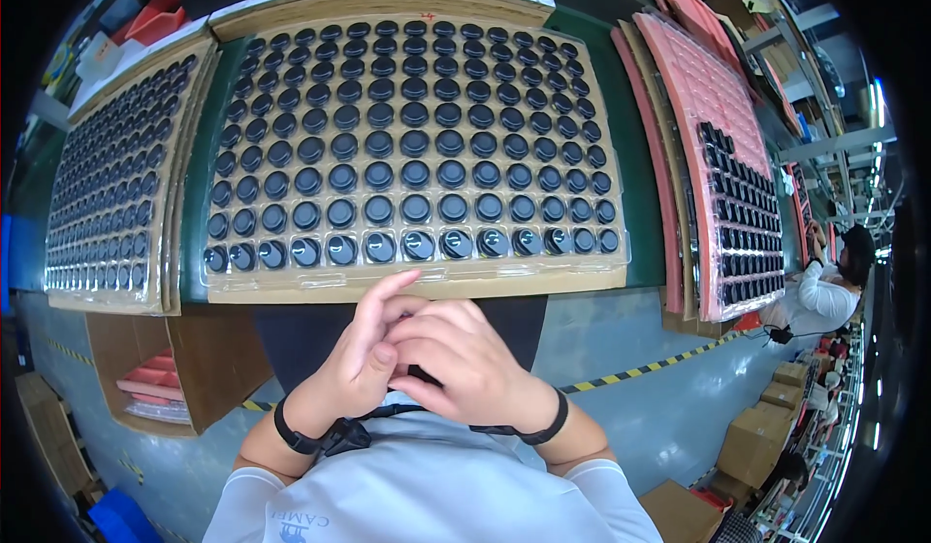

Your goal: The person picks up a black component from a tray, joins it with a flexible arm, and presses them together by hand before placing the assembly back into the tray.

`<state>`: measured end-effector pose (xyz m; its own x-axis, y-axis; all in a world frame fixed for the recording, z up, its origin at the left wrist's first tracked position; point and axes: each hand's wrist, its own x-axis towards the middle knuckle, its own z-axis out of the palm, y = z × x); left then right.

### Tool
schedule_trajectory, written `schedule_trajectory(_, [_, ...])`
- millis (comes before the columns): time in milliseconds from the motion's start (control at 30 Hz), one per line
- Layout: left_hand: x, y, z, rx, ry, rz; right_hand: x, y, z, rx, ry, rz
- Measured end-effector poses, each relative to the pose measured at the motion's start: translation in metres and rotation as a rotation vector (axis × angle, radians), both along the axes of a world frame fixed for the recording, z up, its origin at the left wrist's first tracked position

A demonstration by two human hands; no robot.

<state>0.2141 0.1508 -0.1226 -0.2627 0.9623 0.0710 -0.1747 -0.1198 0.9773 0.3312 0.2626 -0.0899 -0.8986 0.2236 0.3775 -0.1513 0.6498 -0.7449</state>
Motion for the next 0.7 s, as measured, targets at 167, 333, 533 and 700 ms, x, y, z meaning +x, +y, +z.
schedule_trajectory(167, [-0.003,-0.001,-0.003,0.018,0.074,-0.015,-0.002,-0.002,-0.008,0.043,0.016,0.016])
schedule_trajectory(333, [-0.001,0.001,-0.002,-0.013,0.064,-0.048,0.001,0.0,-0.008,0.033,-0.039,0.044])
schedule_trajectory(533, [-0.007,-0.003,0.001,-0.078,0.03,-0.124,0.021,0.025,-0.004,-0.079,-0.022,-0.123])
schedule_trajectory(700, [-0.008,-0.004,0.0,-0.123,0.061,-0.108,0.047,0.068,-0.006,0.151,-0.081,-0.587])
